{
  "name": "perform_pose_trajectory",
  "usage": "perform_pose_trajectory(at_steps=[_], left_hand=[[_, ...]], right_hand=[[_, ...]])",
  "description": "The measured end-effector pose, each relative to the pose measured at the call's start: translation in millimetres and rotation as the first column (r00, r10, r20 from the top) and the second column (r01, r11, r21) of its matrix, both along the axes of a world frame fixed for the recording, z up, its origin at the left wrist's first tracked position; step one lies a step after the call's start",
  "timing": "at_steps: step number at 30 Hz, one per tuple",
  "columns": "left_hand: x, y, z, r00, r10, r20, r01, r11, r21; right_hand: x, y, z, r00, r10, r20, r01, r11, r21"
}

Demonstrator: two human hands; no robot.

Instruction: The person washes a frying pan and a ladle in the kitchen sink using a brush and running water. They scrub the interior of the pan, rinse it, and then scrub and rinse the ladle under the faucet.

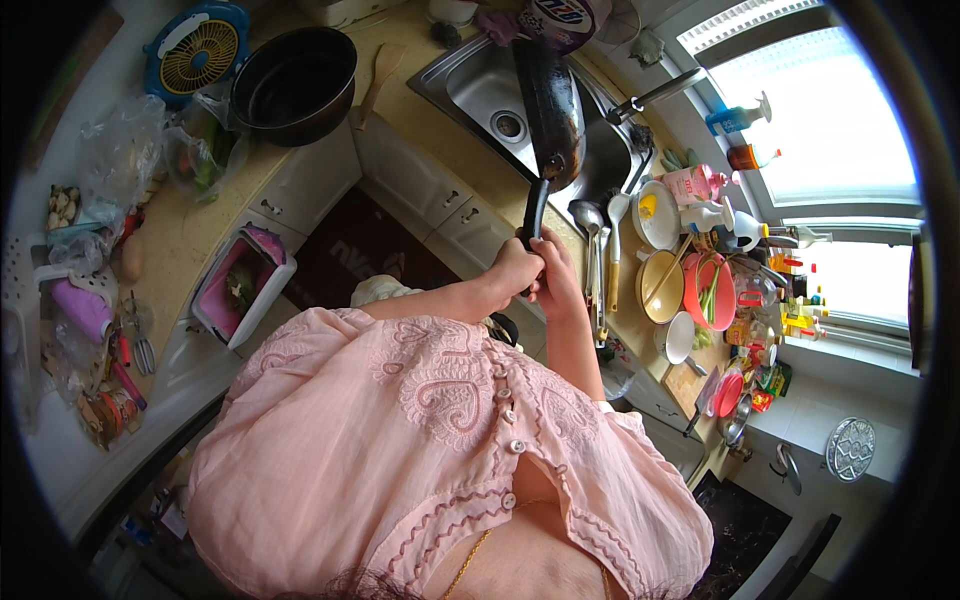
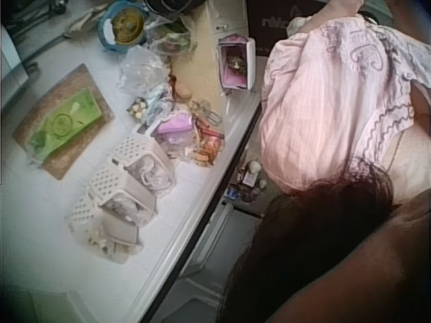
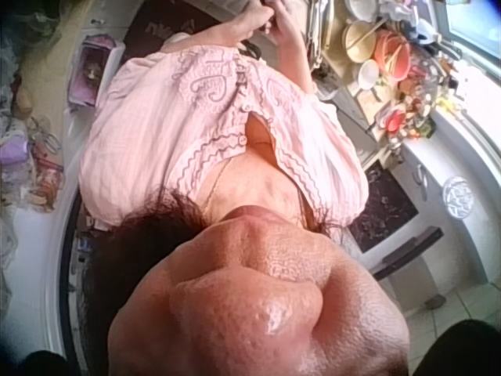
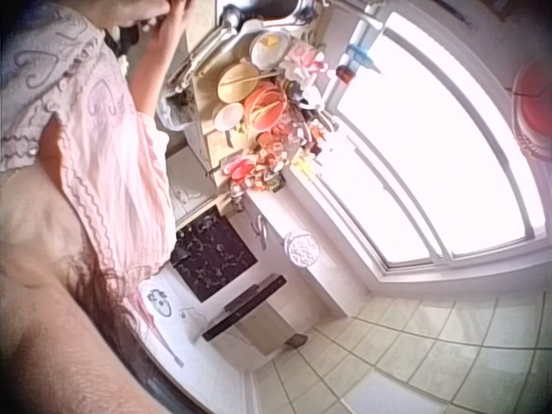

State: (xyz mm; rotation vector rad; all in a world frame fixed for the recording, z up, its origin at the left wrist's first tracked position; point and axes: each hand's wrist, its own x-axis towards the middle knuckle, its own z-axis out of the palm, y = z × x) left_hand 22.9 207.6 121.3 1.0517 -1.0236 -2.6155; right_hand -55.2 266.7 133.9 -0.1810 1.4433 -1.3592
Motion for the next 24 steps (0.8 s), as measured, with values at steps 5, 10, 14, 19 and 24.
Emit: perform_pose_trajectory(at_steps=[5,10,14,19,24], left_hand=[[-0.9,1.7,-8.8,1.0,-0.006,-0.019,0.007,1.0,0.021],[0.0,1.9,-0.5,1.0,0.005,-0.012,-0.005,1.0,0.003],[0.0,1.8,0.2,1.0,0.004,-0.003,-0.004,1.0,0.016],[0.5,2.3,1.4,1.0,0.006,-0.015,-0.006,1.0,0.004],[0.8,2.6,3.8,0.999,0.021,-0.031,-0.021,1.0,-0.011]], right_hand=[[0.8,-0.4,1.2,1.0,-0.007,0.002,0.007,1.0,0.001],[1.9,0.1,4.1,1.0,-0.007,-0.009,0.007,1.0,0.007],[2.0,0.4,4.3,1.0,-0.011,-0.02,0.012,1.0,0.023],[0.9,1.0,2.9,1.0,-0.004,-0.014,0.004,1.0,0.018],[0.7,1.1,1.2,1.0,-0.01,-0.021,0.011,1.0,0.014]])
